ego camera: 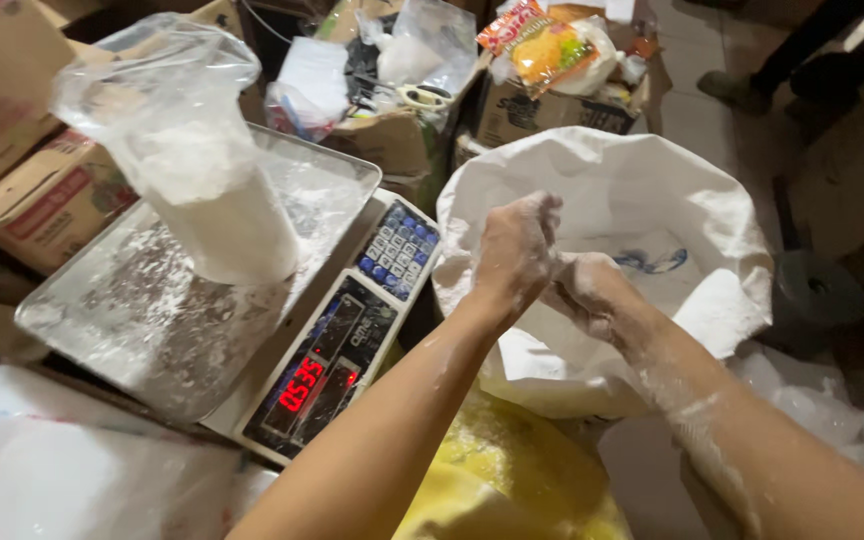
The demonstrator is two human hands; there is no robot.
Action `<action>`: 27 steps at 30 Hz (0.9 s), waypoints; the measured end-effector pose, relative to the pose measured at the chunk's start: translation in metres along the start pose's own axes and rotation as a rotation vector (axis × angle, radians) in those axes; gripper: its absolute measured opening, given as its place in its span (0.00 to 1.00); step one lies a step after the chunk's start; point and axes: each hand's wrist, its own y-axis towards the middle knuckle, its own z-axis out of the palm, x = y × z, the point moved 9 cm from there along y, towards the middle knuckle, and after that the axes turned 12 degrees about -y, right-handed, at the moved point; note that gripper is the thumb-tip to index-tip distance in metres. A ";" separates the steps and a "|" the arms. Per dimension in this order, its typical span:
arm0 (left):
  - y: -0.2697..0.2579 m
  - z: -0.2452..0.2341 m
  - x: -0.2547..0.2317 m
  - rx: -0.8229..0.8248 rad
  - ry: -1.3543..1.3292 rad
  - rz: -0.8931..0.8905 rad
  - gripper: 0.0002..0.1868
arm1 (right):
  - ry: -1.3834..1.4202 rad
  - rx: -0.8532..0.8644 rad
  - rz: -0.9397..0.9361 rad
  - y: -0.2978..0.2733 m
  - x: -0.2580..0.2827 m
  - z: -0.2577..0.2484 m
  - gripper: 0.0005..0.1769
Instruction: The person scoops white powder from a large sack into a plastic bag placed on a digital scale. They adjust the amount by hand and with a scoop until the target weight is reached, then tie the bag closed.
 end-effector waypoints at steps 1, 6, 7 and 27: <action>0.001 0.012 0.019 0.052 0.047 -0.101 0.09 | -0.169 -0.010 -0.024 0.013 -0.007 -0.013 0.08; -0.013 0.058 0.081 0.320 0.425 -0.358 0.08 | -1.272 -0.244 -0.288 0.063 0.000 -0.062 0.11; -0.015 0.061 0.083 0.335 0.439 -0.340 0.09 | -1.471 -0.318 -0.362 0.068 0.007 -0.066 0.15; -0.020 0.043 0.083 0.204 0.156 -0.476 0.27 | -1.800 -0.104 -0.232 0.064 0.012 -0.108 0.20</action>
